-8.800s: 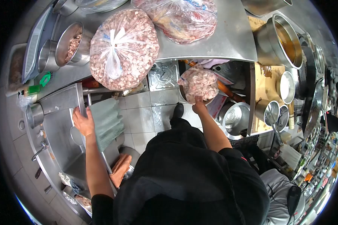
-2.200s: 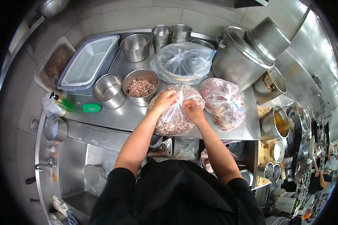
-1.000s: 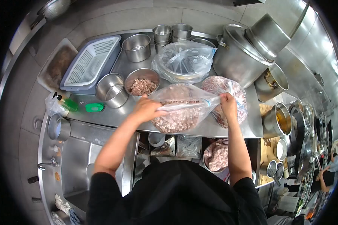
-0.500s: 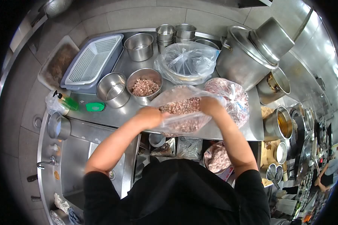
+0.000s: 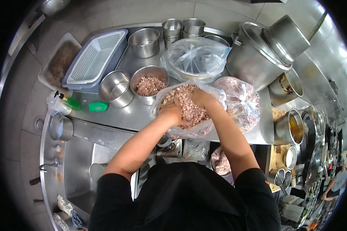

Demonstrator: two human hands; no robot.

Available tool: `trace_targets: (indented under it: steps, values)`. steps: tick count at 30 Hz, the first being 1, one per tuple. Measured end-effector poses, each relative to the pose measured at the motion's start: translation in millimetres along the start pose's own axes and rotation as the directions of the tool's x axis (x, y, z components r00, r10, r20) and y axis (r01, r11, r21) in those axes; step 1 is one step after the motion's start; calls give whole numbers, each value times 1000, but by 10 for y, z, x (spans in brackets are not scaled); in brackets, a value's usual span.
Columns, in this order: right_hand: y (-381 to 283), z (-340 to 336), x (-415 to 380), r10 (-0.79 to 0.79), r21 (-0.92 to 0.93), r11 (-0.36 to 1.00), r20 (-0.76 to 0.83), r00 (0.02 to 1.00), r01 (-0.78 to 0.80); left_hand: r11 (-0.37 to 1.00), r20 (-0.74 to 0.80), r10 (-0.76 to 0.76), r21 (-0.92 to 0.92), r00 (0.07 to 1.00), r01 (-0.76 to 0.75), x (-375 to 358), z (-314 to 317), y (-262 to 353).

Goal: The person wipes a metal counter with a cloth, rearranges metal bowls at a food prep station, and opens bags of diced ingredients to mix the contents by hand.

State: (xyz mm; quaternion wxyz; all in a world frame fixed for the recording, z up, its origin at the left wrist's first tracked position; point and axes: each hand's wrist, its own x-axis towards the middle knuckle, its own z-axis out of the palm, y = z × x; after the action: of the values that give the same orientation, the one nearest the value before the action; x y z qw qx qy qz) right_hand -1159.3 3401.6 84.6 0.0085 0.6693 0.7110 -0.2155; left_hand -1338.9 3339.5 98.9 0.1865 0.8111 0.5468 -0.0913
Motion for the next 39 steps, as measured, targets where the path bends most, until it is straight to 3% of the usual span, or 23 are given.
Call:
trace_targets:
  steps: [4,6,7,9,13,15,18,21,28,30,32,33,34,36,37,38,39]
  values:
    - [60,103,201,6,92,996,34,999,-9,996,151,-79,-29,985,85,-19,-95,116]
    - [119,289,382,20,47,999,-126,992,-14,983,181,-135,-98,974,155,6,-67,149]
    - [163,322,415,23,47,999,-121,992,-17,983,187,-133,-100,973,153,9,-44,153]
    - [167,278,394,-49,99,993,-174,984,67,964,135,-139,-208,981,165,27,14,130]
    - [174,326,435,-35,56,998,-121,992,42,961,22,-121,-249,992,123,35,212,36]
    - [438,756,766,-163,79,977,-302,939,195,948,-111,-77,-316,991,39,12,303,-36]
    - [167,431,281,-159,-51,987,-334,929,150,902,-152,-39,-431,988,-31,-105,248,-78]
    - [71,328,49,-221,-159,973,-410,885,169,905,-167,-36,-424,985,-38,-108,245,-105]
    - [53,294,-317,-309,-224,948,-471,826,227,859,-239,-54,-506,970,-77,174,377,-297]
    - [102,323,-407,-349,-254,935,-528,774,248,796,-173,-123,-605,977,-7,299,284,-310]
    - [94,339,-565,-349,-250,936,-573,741,248,774,-150,-73,-632,986,-39,452,223,-336]
    - [80,328,-651,-346,-244,938,-617,707,246,740,-76,-90,-672,993,16,564,226,-329]
    - [64,320,-719,-343,-244,939,-617,708,242,705,1,-102,-705,995,73,654,255,-309]
    - [-20,277,-857,-202,-217,970,-469,860,109,761,25,-130,-639,991,116,682,233,-241]
    - [-61,210,-878,-199,-217,971,-472,859,106,773,8,-143,-624,990,117,761,261,-247]
    - [-202,17,-945,-41,-97,995,-275,961,15,785,-12,-157,-609,988,117,826,272,-255]
    - [-274,-93,-972,102,2,995,-46,994,-102,787,-6,-155,-606,988,119,849,279,-257]
